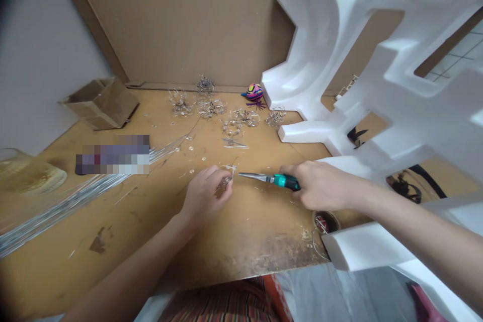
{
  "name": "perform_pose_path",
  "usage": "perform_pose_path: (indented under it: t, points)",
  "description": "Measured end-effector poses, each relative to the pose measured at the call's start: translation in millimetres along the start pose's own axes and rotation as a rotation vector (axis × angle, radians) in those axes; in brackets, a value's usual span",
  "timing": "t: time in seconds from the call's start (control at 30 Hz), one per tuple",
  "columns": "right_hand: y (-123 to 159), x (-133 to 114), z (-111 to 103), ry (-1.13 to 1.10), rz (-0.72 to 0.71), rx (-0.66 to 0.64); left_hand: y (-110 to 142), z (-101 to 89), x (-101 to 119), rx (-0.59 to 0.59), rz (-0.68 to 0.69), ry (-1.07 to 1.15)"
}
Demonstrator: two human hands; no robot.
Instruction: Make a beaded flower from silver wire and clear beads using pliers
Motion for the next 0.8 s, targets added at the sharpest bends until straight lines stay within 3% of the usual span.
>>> perform_pose_path:
  t: [0.3,0.8]
  points:
    - [-4,-14,2,0.015,0.007,-0.069,0,-1.2,0,-0.015,-0.012,0.035]
    - [-3,-14,3,0.016,0.017,-0.032,2,0.8,2,-0.016,0.018,0.068]
Point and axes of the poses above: each hand's wrist, its own y-axis away from the middle knuckle, its own z-axis out of the palm, x = y × z, the point moved 1 cm from there along -y, towards the middle knuckle, and after that the axes turned 1 degree about -x, right-handed, at the moved point
